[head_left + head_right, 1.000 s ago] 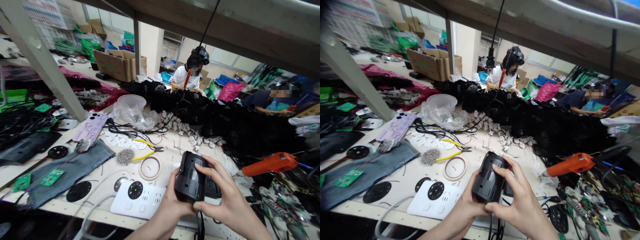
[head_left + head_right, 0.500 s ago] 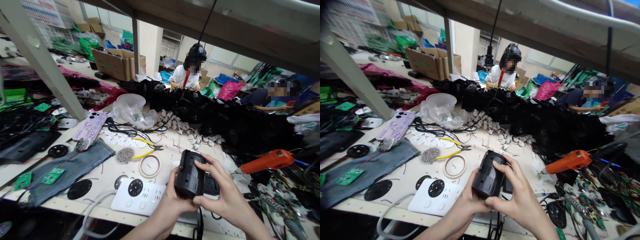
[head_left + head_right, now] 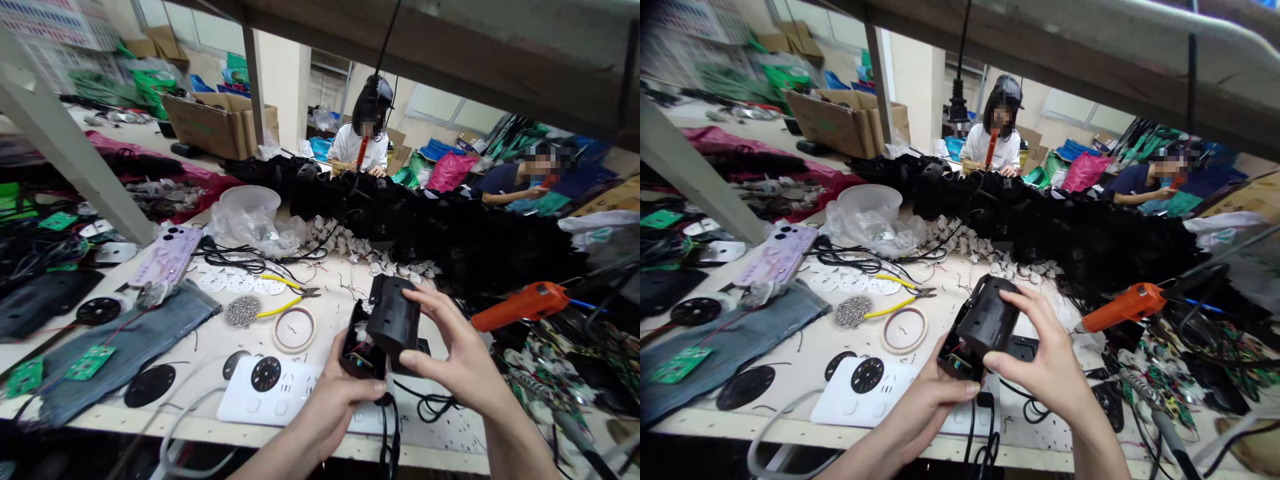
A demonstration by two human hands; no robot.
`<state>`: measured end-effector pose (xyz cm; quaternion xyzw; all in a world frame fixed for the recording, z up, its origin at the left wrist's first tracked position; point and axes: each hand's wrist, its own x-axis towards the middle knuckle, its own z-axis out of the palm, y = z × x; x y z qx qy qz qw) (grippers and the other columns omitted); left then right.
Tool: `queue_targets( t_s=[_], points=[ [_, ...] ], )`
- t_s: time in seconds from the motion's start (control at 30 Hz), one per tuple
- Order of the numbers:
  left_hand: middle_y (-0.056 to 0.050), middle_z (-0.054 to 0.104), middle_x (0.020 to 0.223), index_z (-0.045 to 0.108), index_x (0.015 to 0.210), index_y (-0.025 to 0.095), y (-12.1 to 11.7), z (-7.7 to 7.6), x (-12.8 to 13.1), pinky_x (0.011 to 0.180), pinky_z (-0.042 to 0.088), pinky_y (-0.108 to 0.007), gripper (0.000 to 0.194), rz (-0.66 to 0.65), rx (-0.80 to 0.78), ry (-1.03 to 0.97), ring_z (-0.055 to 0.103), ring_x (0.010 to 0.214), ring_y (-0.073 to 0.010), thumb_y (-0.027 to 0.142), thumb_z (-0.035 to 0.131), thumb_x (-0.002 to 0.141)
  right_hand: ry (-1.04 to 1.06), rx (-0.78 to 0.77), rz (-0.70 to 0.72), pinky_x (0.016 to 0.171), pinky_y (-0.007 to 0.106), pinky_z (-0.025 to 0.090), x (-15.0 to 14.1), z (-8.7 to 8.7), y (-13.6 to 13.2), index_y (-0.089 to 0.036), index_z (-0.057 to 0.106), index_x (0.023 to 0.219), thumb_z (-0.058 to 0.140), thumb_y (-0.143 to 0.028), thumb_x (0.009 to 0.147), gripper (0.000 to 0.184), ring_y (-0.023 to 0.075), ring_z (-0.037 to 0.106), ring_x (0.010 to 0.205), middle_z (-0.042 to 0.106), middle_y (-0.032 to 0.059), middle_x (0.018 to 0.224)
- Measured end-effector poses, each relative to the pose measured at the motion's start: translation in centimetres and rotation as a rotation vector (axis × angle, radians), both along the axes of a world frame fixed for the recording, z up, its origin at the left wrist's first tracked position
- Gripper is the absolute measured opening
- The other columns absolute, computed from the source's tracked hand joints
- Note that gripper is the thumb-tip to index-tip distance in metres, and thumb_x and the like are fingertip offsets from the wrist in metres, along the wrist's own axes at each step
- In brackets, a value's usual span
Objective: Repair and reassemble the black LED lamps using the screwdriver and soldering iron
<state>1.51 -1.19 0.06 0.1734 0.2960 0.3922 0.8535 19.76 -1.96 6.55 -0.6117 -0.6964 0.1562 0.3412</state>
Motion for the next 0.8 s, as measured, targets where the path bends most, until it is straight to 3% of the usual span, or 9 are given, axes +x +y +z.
queue_targets(
  t_s=[0.17, 0.43, 0.7, 0.8],
  points=[
    [-0.010, 0.070, 0.116, 0.049, 0.125, 0.020, 0.2, -0.3, 0.3, 0.097, 0.043, -0.037, 0.084, 0.011, 0.001, -0.048, 0.062, 0.109, -0.0260, -0.002, 0.078, 0.050, 0.098, 0.089, -0.132, 0.110, 0.053, 0.038, 1.4, -0.2, 0.4, -0.033, 0.054, 0.129, 0.073, -0.049, 0.076, 0.058, 0.0313, 0.044, 0.134, 0.048, 0.0077, 0.140],
    [-0.010, 0.069, 0.120, 0.055, 0.120, 0.020, 0.2, 0.0, 0.4, 0.104, 0.040, -0.041, 0.076, -0.004, -0.038, -0.065, 0.058, 0.118, -0.0291, -0.003, 0.077, 0.051, 0.107, 0.095, -0.152, 0.109, 0.054, 0.039, 1.8, -0.3, 0.7, -0.035, 0.056, 0.127, 0.074, -0.049, 0.075, 0.057, 0.0317, 0.045, 0.132, 0.050, 0.0064, 0.137],
    [-0.005, 0.073, 0.094, 0.059, 0.117, 0.018, 0.5, -0.4, 0.3, 0.089, 0.050, -0.035, 0.070, -0.019, -0.063, -0.031, 0.066, 0.084, -0.0188, -0.002, 0.077, 0.052, 0.158, 0.095, -0.203, 0.107, 0.053, 0.042, 2.0, 0.0, 0.6, -0.036, 0.056, 0.126, 0.076, -0.047, 0.073, 0.057, 0.0306, 0.046, 0.131, 0.049, 0.0055, 0.137],
    [-0.004, 0.073, 0.088, 0.060, 0.114, 0.018, 0.5, -0.4, 0.3, 0.086, 0.051, -0.033, 0.067, -0.016, -0.078, -0.020, 0.066, 0.081, -0.0182, -0.002, 0.078, 0.052, 0.159, 0.103, -0.221, 0.107, 0.051, 0.042, 2.3, 0.1, 0.5, -0.035, 0.057, 0.127, 0.076, -0.046, 0.073, 0.058, 0.0300, 0.046, 0.131, 0.049, 0.0055, 0.137]
  ],
)
